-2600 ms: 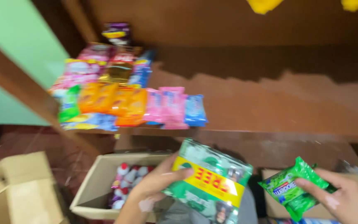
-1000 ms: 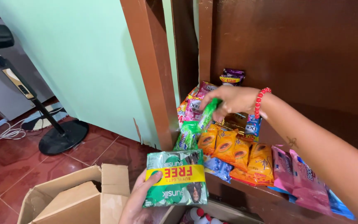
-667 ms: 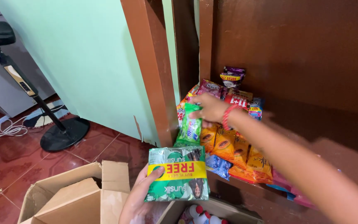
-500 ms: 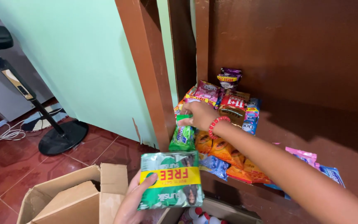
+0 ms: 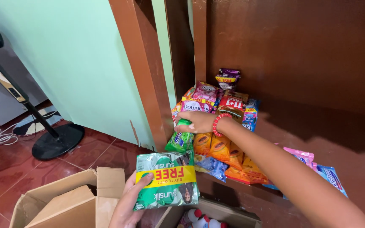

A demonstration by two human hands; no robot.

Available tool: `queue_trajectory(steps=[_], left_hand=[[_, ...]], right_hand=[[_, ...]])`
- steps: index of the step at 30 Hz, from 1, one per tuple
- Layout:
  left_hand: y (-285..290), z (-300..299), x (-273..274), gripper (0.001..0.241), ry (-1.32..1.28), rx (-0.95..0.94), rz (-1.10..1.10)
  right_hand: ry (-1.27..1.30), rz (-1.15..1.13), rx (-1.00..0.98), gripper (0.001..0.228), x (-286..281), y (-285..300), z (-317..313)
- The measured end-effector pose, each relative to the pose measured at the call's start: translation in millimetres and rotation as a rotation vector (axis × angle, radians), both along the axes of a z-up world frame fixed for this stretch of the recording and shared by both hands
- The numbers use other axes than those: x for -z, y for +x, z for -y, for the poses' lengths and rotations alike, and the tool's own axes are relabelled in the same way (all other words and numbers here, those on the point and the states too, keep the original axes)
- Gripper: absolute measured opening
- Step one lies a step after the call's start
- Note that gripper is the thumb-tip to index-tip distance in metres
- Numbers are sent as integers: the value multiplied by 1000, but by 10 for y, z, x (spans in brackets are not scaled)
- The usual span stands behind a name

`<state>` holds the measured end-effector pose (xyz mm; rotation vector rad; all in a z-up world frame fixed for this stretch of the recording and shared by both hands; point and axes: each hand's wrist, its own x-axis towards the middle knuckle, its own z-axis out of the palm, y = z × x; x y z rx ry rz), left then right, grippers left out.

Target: Organizing various consumer products from cardboard boxes onto wooden storage shelves.

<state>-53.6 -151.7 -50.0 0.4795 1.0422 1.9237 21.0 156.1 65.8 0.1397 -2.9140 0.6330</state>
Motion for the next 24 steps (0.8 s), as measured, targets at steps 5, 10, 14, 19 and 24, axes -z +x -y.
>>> queue_trajectory(steps=[5, 10, 14, 19, 24], left_hand=[[-18, -66, -20, 44, 36, 9, -9], [-34, -149, -55, 47, 57, 10, -66], [12, -158, -92, 48, 63, 7, -73], [51, -113, -161, 47, 95, 10, -127], [34, -88, -99, 46, 77, 15, -96]], right_hand=[[-56, 22, 19, 48, -73, 115, 8], [-30, 41, 142, 46, -34, 156, -45], [181, -74, 310, 45, -174, 305, 278], [301, 71, 383, 74, -318, 386, 555], [214, 158, 403, 96, -273, 320, 646]])
